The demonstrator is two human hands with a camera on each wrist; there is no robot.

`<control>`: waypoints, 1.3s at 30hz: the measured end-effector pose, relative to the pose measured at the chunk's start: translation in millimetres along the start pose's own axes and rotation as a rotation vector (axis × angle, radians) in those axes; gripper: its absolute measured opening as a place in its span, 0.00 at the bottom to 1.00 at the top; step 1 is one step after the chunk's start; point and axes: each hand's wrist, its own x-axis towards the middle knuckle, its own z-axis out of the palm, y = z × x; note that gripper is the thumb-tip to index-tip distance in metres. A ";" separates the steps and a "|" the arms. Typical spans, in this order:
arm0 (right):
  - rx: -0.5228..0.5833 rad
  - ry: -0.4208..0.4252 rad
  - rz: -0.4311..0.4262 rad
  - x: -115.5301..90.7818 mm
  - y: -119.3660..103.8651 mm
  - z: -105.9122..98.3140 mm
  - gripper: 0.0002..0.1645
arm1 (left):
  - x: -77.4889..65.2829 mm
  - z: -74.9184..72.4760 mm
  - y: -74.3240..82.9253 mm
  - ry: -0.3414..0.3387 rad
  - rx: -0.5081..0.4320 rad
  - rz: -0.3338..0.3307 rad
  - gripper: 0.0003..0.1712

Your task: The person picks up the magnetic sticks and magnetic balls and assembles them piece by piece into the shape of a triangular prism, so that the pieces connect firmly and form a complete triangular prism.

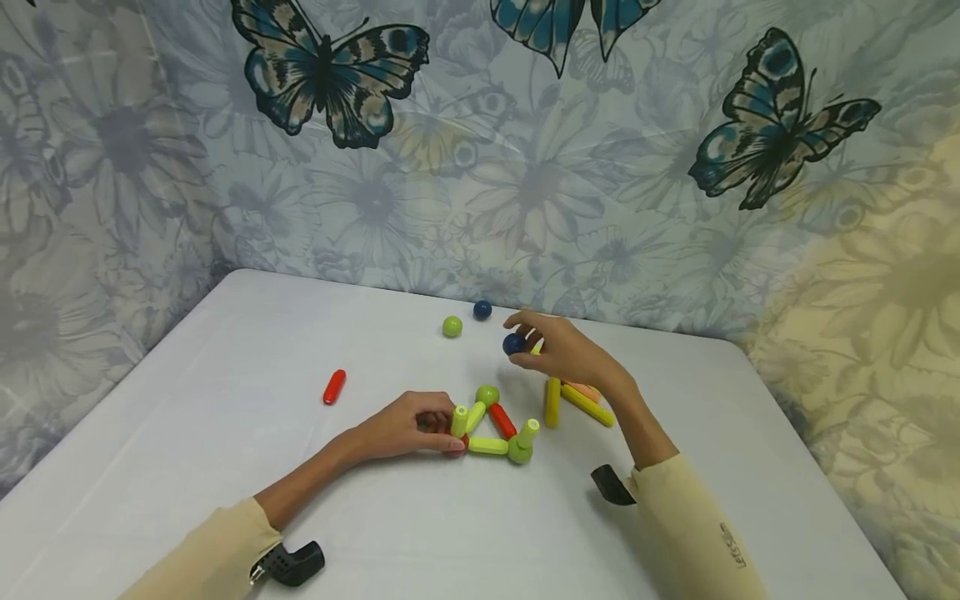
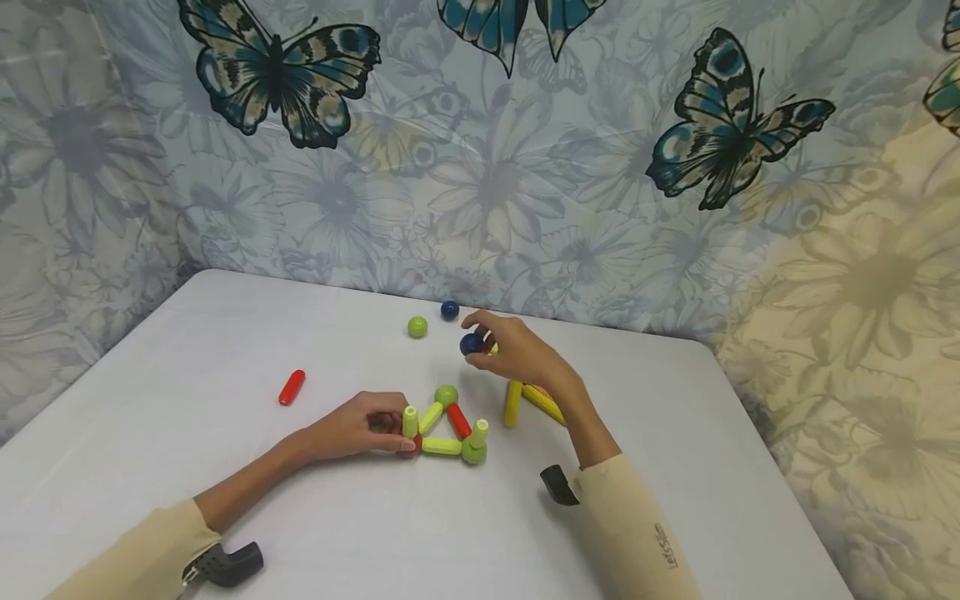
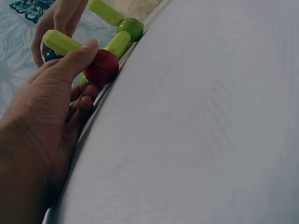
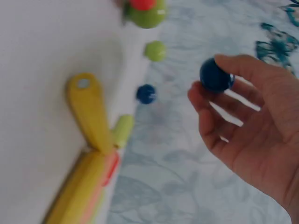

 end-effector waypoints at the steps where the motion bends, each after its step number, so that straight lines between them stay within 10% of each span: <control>1: 0.004 -0.012 -0.024 -7.6 -4.0 -4.9 0.27 | 0.0 0.2 0.1 0.000 -0.001 0.003 0.08; 12: 0.001 -0.349 -0.224 -55.7 -26.9 -38.1 0.20 | 2.6 -1.3 1.9 0.008 0.006 0.021 0.06; 27: -0.023 -0.663 0.075 -37.2 -7.2 -4.4 0.24 | 1.6 -6.9 4.2 -0.007 0.042 -0.005 0.07; 39: -0.210 -0.665 0.088 -30.1 -7.1 20.4 0.14 | 0.7 0.9 1.0 -0.002 0.033 0.014 0.07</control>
